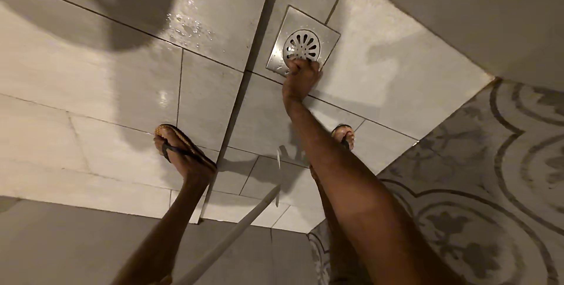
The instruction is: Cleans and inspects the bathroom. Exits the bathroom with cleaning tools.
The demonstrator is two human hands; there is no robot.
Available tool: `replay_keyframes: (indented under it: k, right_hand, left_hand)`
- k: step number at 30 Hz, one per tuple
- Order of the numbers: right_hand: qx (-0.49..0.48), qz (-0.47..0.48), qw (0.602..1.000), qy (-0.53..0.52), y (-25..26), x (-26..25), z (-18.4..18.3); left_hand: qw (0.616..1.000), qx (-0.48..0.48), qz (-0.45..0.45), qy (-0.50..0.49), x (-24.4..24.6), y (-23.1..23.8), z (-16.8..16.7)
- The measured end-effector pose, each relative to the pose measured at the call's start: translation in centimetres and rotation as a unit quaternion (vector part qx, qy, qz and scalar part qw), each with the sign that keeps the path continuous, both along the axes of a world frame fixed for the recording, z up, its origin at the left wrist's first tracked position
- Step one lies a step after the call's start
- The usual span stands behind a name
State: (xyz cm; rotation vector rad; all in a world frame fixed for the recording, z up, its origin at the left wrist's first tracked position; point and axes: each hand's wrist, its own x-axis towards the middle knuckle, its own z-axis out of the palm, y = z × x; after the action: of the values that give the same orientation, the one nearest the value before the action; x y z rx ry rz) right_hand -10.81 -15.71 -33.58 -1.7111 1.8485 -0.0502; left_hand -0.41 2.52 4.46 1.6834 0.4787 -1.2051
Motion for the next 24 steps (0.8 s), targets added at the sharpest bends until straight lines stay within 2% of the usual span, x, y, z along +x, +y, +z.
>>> replay_keyframes:
  k: [3, 7, 10, 14, 16, 19, 22, 24]
  right_hand:
    - [0.09, -0.021, 0.995, 0.042, -0.4, -2.3, 2.4]
    - [0.137, -0.058, 0.989, 0.012, 1.5, -5.7, 7.5]
    - [0.167, 0.009, 0.985, -0.033, 3.8, -8.5, 15.7]
    - [0.109, 0.098, 0.984, -0.104, 7.5, -10.9, 24.7]
    - [0.105, 0.141, 0.972, -0.156, 7.8, -8.7, 31.0]
    - [0.116, 0.172, 0.95, -0.231, 7.6, -2.0, 41.3]
    - [0.13, 0.228, 0.931, -0.254, 6.8, 7.2, 51.4]
    - [0.123, 0.284, 0.917, -0.25, 6.2, 14.3, 57.0]
  left_hand:
    - [0.998, -0.019, -0.011, -0.054, -1.1, 4.5, 3.1]
    - [0.995, -0.039, 0.01, -0.09, -2.8, 7.1, 3.3]
    - [0.99, -0.004, 0.053, -0.128, -4.5, 8.3, 3.1]
    - [0.966, 0.059, 0.159, -0.197, -7.1, 9.3, 3.9]
    - [0.951, 0.08, 0.202, -0.222, -7.8, 9.5, 6.3]
    - [0.947, 0.058, 0.197, -0.248, -6.8, 10.5, 11.8]
    - [0.939, 0.032, 0.256, -0.226, -2.1, 11.1, 17.4]
    - [0.928, 0.002, 0.292, -0.231, 2.6, 12.3, 19.8]
